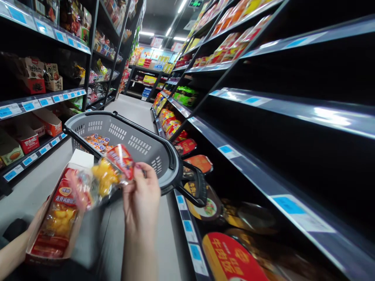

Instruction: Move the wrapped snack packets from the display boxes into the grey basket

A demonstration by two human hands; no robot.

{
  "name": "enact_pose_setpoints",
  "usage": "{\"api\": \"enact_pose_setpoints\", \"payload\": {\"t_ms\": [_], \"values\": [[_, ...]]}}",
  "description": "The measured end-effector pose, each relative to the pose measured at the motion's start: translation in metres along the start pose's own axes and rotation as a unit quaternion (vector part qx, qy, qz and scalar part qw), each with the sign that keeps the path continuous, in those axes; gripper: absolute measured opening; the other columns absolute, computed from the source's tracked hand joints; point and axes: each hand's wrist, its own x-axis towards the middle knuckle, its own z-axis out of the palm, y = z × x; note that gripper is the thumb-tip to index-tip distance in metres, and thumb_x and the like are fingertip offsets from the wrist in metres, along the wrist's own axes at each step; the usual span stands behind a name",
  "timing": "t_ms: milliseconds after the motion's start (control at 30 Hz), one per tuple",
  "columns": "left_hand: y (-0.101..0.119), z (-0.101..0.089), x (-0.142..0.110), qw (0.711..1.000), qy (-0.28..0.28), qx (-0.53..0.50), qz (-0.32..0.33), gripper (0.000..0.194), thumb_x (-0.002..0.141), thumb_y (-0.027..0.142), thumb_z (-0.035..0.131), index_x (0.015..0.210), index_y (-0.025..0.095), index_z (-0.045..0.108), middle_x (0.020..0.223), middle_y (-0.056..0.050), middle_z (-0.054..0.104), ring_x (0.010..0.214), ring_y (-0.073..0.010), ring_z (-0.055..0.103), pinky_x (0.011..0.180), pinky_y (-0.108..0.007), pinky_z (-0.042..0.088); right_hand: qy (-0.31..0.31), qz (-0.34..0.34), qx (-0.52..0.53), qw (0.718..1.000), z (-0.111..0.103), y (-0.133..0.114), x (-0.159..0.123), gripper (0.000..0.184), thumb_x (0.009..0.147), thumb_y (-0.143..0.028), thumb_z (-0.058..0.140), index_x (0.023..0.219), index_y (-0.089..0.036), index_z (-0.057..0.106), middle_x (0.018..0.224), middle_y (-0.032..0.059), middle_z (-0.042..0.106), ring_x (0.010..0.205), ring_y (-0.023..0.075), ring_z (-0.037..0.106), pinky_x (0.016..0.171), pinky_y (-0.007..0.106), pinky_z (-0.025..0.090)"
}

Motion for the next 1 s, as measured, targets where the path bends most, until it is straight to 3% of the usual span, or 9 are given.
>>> {"api": "enact_pose_setpoints", "payload": {"t_ms": [100,167,333,433,533,633,733,867,1000], "values": [[0.003,0.0,-0.002,0.999,-0.012,0.021,-0.032,0.04,0.065,0.047,0.075,0.086,0.013,0.077,0.084,-0.01,0.077,0.104,-0.0325,0.065,0.101,-0.041,0.044,0.072,-0.116,-0.08,0.987,-0.018,-0.004,0.018,0.032,0.054,-0.032,0.076,0.078,-0.02,0.059,0.069,-0.0029,0.061,0.063,0.0132,0.06,0.069,0.033,0.053],[0.003,0.0,-0.002,0.999,-0.024,0.027,-0.035,0.036,0.067,0.045,0.074,0.082,0.013,0.077,0.082,-0.009,0.077,0.1,-0.0307,0.068,0.099,-0.039,0.046,0.112,-0.193,-0.246,0.943,-0.028,-0.004,0.025,0.026,0.064,-0.034,0.066,0.085,-0.019,0.062,0.072,0.0005,0.062,0.067,0.0175,0.061,0.077,0.042,0.05],[0.001,0.0,-0.002,0.998,-0.049,0.022,-0.022,0.04,0.074,0.047,0.067,0.092,0.013,0.076,0.087,-0.01,0.077,0.099,-0.0308,0.068,0.098,-0.04,0.047,0.092,-0.201,-0.682,0.697,-0.041,0.006,0.028,0.023,0.078,-0.033,0.053,0.075,-0.018,0.07,0.071,0.0127,0.062,0.089,0.0349,0.055,0.079,0.056,0.036],[0.002,-0.002,-0.001,0.997,-0.066,0.024,-0.021,0.042,0.077,0.048,0.062,0.093,0.012,0.075,0.088,-0.012,0.077,0.097,-0.0302,0.068,0.096,-0.04,0.049,0.085,-0.215,-0.748,0.622,-0.038,0.008,0.021,0.029,0.083,-0.036,0.052,0.07,-0.018,0.07,0.071,0.0163,0.06,0.092,0.0391,0.048,0.072,0.055,0.032],[0.003,-0.003,-0.001,0.998,-0.063,0.021,-0.021,0.043,0.077,0.047,0.064,0.094,0.01,0.075,0.09,-0.012,0.076,0.093,-0.0284,0.07,0.091,-0.036,0.051,0.08,-0.306,-0.733,0.602,-0.023,0.004,0.007,0.026,0.085,-0.035,0.052,0.08,-0.018,0.07,0.091,0.0191,0.06,0.093,0.0371,0.044,0.07,0.048,0.031],[0.002,-0.002,0.001,0.998,-0.052,0.014,-0.015,0.044,0.08,0.046,0.06,0.1,0.009,0.073,0.096,-0.012,0.075,0.097,-0.0287,0.068,0.093,-0.037,0.05,-0.181,-0.277,-0.683,0.651,-0.004,0.003,-0.011,0.01,0.085,-0.027,0.059,0.085,-0.021,0.067,0.087,0.0092,0.063,0.088,0.0267,0.048,0.073,0.039,0.032],[0.0,0.003,0.002,0.999,-0.037,-0.013,0.022,0.036,0.079,0.04,0.063,0.099,0.012,0.073,0.098,-0.01,0.075,0.105,-0.0298,0.065,0.102,-0.04,0.043,-0.402,-0.164,-0.649,0.625,0.01,0.014,-0.024,0.012,0.076,-0.023,0.071,0.087,-0.025,0.065,0.087,0.0005,0.067,0.088,0.0217,0.048,0.077,0.036,0.03],[-0.001,0.012,-0.001,1.0,0.008,-0.009,0.026,0.043,0.082,0.041,0.058,0.113,0.012,0.067,0.106,-0.011,0.073,0.11,-0.0335,0.061,0.102,-0.047,0.041,-0.383,-0.152,-0.726,0.551,0.017,0.036,-0.029,0.026,0.067,-0.025,0.078,0.087,-0.022,0.062,0.095,0.0032,0.067,0.09,0.0243,0.046,0.075,0.037,0.026],[-0.001,0.014,-0.004,1.0,0.022,-0.011,-0.005,0.055,0.078,0.044,0.062,0.12,0.008,0.061,0.109,-0.015,0.071,0.108,-0.0356,0.062,0.099,-0.051,0.042,-0.412,-0.113,-0.72,0.546,0.018,0.043,-0.028,0.021,0.066,-0.019,0.076,0.074,-0.02,0.057,0.083,0.0008,0.066,0.085,0.021,0.047,0.072,0.034,0.024]]}}
